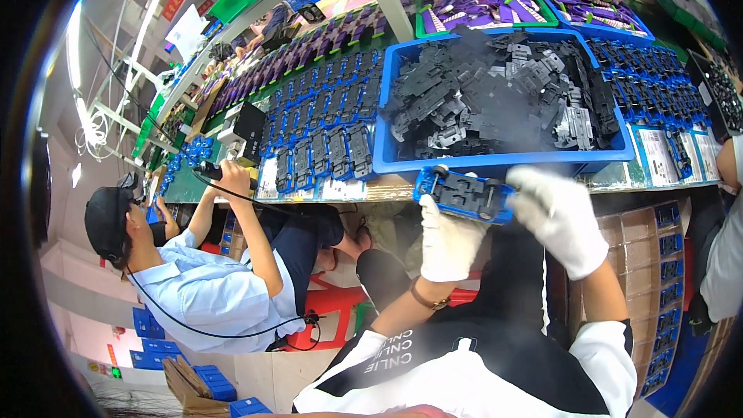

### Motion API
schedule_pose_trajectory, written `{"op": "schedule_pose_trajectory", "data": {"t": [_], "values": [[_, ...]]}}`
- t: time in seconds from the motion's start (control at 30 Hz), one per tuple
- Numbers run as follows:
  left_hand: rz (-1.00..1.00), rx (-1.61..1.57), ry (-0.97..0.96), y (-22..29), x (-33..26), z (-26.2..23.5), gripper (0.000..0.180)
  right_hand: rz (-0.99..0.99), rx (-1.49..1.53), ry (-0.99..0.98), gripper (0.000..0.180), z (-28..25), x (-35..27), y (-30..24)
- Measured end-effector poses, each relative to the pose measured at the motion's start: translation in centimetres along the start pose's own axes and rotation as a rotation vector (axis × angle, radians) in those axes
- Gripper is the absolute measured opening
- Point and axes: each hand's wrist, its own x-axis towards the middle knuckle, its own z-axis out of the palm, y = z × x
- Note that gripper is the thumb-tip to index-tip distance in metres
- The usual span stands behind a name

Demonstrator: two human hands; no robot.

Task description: The person assembles black plastic components onto a blue plastic base by hand, taking the components from a parts bin and attaching them to the base.

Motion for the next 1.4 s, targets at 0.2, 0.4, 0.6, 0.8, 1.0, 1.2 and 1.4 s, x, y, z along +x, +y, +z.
{"op": "schedule_pose_trajectory", "data": {"t": [0.2, 0.4, 0.6, 0.8, 1.0, 1.2, 1.4], "values": [[0.133, 0.188, 0.277, 1.5, -1.5, 3.7, 0.056, -0.064, -0.522, 0.167, 0.04, 0.8, 9.4, 3.9], [0.12, 0.172, 0.245, 1.8, -1.9, 2.9, 0.056, -0.099, -0.504, 0.117, 0.025, 1.9, 13.5, 8.3], [0.065, 0.122, 0.258, 2.2, -2.1, 2.6, 0.056, 0.106, 0.066, 0.396, 0.028, 0.9, 14.0, 9.6], [-0.053, 0.039, 0.196, 2.5, -2.2, 5.3, 0.061, 0.326, 0.667, 0.442, 0.014, 1.0, 8.6, 3.3], [-0.085, 0.049, 0.057, 2.5, -2.6, 7.1, 0.07, 0.566, 0.849, 0.243, 0.01, 6.1, 1.0, 0.9], [-0.072, 0.014, 0.128, 3.6, -3.3, 6.4, 0.07, 0.35, 0.6, 0.261, 0.043, 7.2, -0.2, 0.7], [-0.022, 0.104, 0.215, 3.8, -3.7, 5.4, 0.069, -0.515, -0.503, 0.081, 0.051, 4.3, 2.9, 0.2]]}}
